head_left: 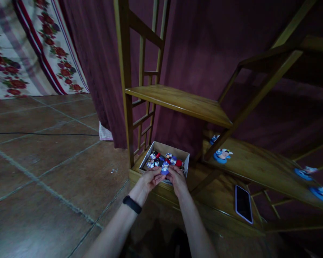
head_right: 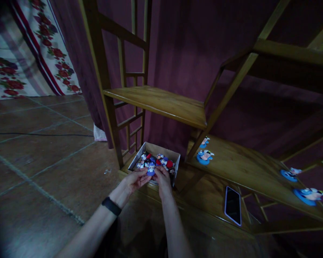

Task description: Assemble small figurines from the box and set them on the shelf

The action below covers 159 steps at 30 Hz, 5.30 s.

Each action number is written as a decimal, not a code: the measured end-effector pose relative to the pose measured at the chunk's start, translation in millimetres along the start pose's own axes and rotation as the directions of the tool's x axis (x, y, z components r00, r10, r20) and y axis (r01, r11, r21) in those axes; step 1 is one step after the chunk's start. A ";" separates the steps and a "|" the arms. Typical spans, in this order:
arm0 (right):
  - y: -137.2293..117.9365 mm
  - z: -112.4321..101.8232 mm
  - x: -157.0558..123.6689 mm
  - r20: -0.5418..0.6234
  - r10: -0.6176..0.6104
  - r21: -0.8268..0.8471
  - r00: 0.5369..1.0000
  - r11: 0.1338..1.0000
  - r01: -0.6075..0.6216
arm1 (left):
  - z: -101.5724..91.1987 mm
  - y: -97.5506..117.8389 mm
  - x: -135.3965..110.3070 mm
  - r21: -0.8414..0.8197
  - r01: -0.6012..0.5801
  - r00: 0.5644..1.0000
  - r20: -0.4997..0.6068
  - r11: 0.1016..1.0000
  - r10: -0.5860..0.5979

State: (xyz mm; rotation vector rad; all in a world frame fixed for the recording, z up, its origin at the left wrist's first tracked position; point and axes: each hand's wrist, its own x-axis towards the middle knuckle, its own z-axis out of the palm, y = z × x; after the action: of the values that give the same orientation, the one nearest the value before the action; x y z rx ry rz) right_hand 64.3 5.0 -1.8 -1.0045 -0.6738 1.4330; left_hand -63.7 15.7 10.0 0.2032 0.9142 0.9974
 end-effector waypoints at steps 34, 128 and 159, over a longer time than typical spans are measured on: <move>1.1 5.0 5.4 -0.081 -0.065 -0.220 0.995 0.974 0.045 | 10.0 -3.3 -11.8 0.140 -0.309 0.951 0.025 0.941 0.309; 40.1 -26.8 -180.0 -0.018 0.036 -0.047 0.999 0.998 -0.037 | -66.9 -105.3 -136.4 0.149 -0.182 0.976 0.148 0.972 0.160; 40.2 -27.9 -179.1 -0.046 0.057 -0.062 0.997 0.996 -0.060 | -68.6 -104.7 -132.3 0.171 -0.179 0.972 0.181 0.969 0.148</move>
State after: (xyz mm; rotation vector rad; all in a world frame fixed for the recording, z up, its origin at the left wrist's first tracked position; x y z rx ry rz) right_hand 56.3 -180.1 -15.6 -1.1097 -0.6657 1.4439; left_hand -77.0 -164.3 -13.7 0.5211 0.8466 1.0300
